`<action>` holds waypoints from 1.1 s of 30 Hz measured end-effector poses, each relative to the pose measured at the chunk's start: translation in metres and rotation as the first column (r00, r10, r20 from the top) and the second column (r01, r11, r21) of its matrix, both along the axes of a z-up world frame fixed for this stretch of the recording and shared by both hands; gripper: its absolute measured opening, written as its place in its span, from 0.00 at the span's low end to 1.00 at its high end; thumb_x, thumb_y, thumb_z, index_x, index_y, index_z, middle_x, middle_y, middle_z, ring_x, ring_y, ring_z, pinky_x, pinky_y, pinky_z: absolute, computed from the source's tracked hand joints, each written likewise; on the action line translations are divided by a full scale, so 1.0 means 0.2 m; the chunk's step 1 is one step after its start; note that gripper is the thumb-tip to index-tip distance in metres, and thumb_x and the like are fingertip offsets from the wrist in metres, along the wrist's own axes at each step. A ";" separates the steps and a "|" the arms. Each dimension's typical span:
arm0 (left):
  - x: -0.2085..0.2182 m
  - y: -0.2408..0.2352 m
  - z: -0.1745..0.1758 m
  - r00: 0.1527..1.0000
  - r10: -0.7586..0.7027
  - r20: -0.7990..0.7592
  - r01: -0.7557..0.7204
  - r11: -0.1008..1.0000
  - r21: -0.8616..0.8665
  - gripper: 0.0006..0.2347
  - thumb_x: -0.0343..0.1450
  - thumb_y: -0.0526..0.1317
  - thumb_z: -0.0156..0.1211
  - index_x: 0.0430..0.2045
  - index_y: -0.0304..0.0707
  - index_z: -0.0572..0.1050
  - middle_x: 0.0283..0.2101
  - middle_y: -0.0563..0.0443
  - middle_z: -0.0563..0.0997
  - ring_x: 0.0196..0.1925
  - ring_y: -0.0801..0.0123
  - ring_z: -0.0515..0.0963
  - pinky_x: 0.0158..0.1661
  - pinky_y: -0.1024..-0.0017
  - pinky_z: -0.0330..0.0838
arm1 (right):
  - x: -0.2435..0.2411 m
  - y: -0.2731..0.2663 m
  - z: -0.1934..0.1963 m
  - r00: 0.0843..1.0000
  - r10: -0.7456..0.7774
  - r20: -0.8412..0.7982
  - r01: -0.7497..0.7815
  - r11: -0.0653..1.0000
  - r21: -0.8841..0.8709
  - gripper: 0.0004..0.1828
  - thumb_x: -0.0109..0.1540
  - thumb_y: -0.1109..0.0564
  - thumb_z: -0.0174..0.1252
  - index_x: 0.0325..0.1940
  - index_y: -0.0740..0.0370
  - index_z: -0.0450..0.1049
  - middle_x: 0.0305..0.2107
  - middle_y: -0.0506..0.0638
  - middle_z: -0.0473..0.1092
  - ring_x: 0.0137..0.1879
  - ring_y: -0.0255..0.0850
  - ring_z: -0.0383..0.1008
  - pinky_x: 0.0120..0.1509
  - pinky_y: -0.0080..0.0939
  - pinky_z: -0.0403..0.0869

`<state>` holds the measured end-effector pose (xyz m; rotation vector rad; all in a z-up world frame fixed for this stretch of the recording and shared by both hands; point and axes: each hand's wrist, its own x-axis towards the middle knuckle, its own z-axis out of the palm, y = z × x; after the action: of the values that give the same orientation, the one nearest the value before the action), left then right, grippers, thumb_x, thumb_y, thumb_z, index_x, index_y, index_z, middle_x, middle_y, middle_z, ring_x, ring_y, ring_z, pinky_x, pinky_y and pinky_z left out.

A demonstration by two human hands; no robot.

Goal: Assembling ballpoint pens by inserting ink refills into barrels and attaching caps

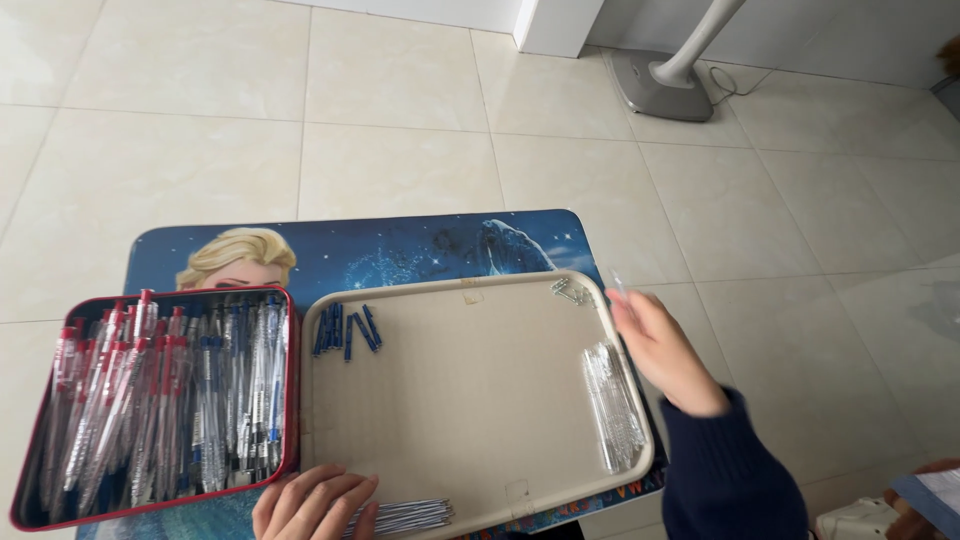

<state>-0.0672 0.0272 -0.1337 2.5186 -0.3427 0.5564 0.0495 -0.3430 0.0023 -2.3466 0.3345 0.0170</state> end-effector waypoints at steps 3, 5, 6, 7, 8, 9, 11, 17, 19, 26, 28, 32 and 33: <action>0.00 -0.01 0.03 0.999 0.018 -0.031 -0.018 1.000 -0.001 0.04 0.56 0.48 0.63 0.20 0.61 0.81 0.25 0.72 0.82 0.42 0.77 0.78 0.53 0.67 0.66 | -0.17 -0.14 -0.08 0.987 -0.031 -0.158 0.037 0.999 0.034 0.21 0.63 0.58 0.42 0.60 0.63 0.64 0.42 0.51 0.67 0.44 0.38 0.69 0.50 0.34 0.69; 0.00 0.00 0.01 0.998 0.028 -0.056 -0.028 1.000 -0.006 0.04 0.56 0.47 0.63 0.20 0.61 0.81 0.25 0.73 0.82 0.43 0.78 0.78 0.54 0.67 0.66 | -0.26 -0.19 -0.15 0.978 -0.014 -0.206 0.002 0.998 -0.055 0.20 0.63 0.59 0.42 0.59 0.59 0.64 0.33 0.48 0.64 0.36 0.36 0.65 0.44 0.32 0.69; 0.00 0.01 -0.03 0.999 0.005 -0.043 -0.004 1.000 0.028 0.04 0.56 0.47 0.62 0.19 0.62 0.81 0.25 0.73 0.82 0.42 0.78 0.78 0.52 0.67 0.68 | -0.29 -0.18 -0.19 0.968 0.029 -0.248 -0.067 0.987 -0.146 0.23 0.62 0.60 0.41 0.63 0.62 0.57 0.35 0.50 0.64 0.36 0.37 0.67 0.45 0.31 0.71; 0.01 0.02 -0.07 0.999 -0.017 -0.030 0.019 0.998 0.066 0.04 0.56 0.47 0.62 0.19 0.62 0.81 0.25 0.73 0.82 0.41 0.77 0.79 0.50 0.68 0.70 | -0.32 -0.17 -0.23 0.953 0.069 -0.294 -0.141 0.963 -0.229 0.28 0.61 0.62 0.40 0.67 0.66 0.51 0.38 0.53 0.64 0.37 0.38 0.69 0.46 0.30 0.74; 0.02 0.02 -0.08 0.999 -0.021 -0.027 0.022 0.998 0.063 0.04 0.56 0.47 0.62 0.19 0.62 0.81 0.25 0.73 0.82 0.41 0.77 0.79 0.50 0.68 0.70 | -0.34 -0.17 -0.25 0.954 0.066 -0.292 -0.137 0.963 -0.232 0.28 0.61 0.62 0.40 0.67 0.66 0.51 0.38 0.53 0.64 0.37 0.38 0.69 0.46 0.30 0.74; 0.01 0.02 -0.10 0.999 -0.010 -0.039 0.013 0.998 0.068 0.03 0.56 0.47 0.63 0.18 0.62 0.81 0.25 0.73 0.82 0.41 0.77 0.79 0.50 0.67 0.70 | -0.36 -0.16 -0.27 0.973 0.054 -0.224 -0.125 0.941 -0.315 0.28 0.60 0.64 0.42 0.65 0.69 0.52 0.40 0.55 0.63 0.36 0.40 0.71 0.47 0.34 0.74; 0.01 0.00 -0.08 0.999 0.001 -0.054 0.003 0.997 0.077 0.03 0.55 0.47 0.63 0.17 0.62 0.82 0.25 0.73 0.82 0.41 0.77 0.79 0.51 0.65 0.70 | -0.37 -0.11 -0.28 0.986 0.050 -0.157 -0.108 0.914 -0.391 0.28 0.59 0.66 0.44 0.64 0.73 0.53 0.42 0.57 0.62 0.35 0.42 0.73 0.47 0.37 0.74; 0.01 -0.03 0.07 0.996 0.047 -0.074 -0.045 0.999 0.023 0.02 0.54 0.45 0.65 0.16 0.60 0.82 0.24 0.72 0.82 0.41 0.77 0.79 0.52 0.67 0.68 | -0.39 -0.07 -0.28 0.992 0.047 -0.116 -0.105 0.821 -0.561 0.24 0.59 0.59 0.50 0.58 0.72 0.62 0.38 0.57 0.66 0.37 0.44 0.72 0.43 0.39 0.75; 0.02 -0.02 0.11 0.993 0.000 0.121 0.003 1.000 -0.028 0.02 0.56 0.43 0.64 0.17 0.57 0.81 0.26 0.68 0.82 0.37 0.76 0.80 0.44 0.70 0.71 | -0.41 -0.11 -0.33 0.991 0.132 0.008 -0.102 0.800 -0.592 0.26 0.56 0.58 0.51 0.57 0.71 0.62 0.40 0.60 0.67 0.39 0.51 0.72 0.46 0.43 0.72; 0.18 0.22 0.71 0.937 0.336 -0.094 -0.336 0.942 0.024 0.03 0.59 0.34 0.61 0.22 0.44 0.77 0.27 0.57 0.79 0.27 0.69 0.75 0.41 0.69 0.65 | -0.39 0.00 -0.36 0.941 0.240 0.239 -0.087 0.853 -0.515 0.33 0.53 0.57 0.56 0.62 0.70 0.62 0.50 0.62 0.63 0.50 0.47 0.74 0.47 0.44 0.75; 0.28 0.31 0.73 0.878 0.380 -0.291 -0.340 0.923 0.180 0.05 0.63 0.39 0.60 0.29 0.42 0.77 0.30 0.53 0.77 0.33 0.69 0.78 0.45 0.67 0.69 | -0.36 0.11 -0.41 0.919 0.279 0.277 -0.138 0.889 -0.437 0.36 0.51 0.56 0.56 0.62 0.71 0.60 0.48 0.61 0.63 0.49 0.52 0.73 0.51 0.50 0.75; 0.37 0.32 0.62 0.845 0.447 -0.293 -0.303 0.853 0.426 0.12 0.63 0.49 0.62 0.27 0.40 0.75 0.30 0.50 0.77 0.28 0.67 0.77 0.46 0.63 0.68 | -0.30 0.34 -0.57 0.810 0.432 0.396 -0.301 0.886 -0.352 0.46 0.44 0.59 0.64 0.65 0.71 0.56 0.52 0.62 0.60 0.52 0.47 0.71 0.52 0.45 0.75; 0.38 0.30 0.63 0.842 0.412 -0.347 -0.243 0.866 0.438 0.13 0.65 0.50 0.61 0.29 0.39 0.73 0.29 0.51 0.78 0.27 0.68 0.77 0.45 0.64 0.66 | -0.30 0.39 -0.57 0.802 0.479 0.357 -0.365 0.866 -0.342 0.47 0.44 0.58 0.65 0.65 0.71 0.55 0.53 0.63 0.59 0.54 0.49 0.71 0.55 0.48 0.74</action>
<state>0.0084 0.0865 -0.0079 3.0084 0.1877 0.0318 -0.0115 -0.2650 -0.1119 -2.5484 -0.4456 -0.3477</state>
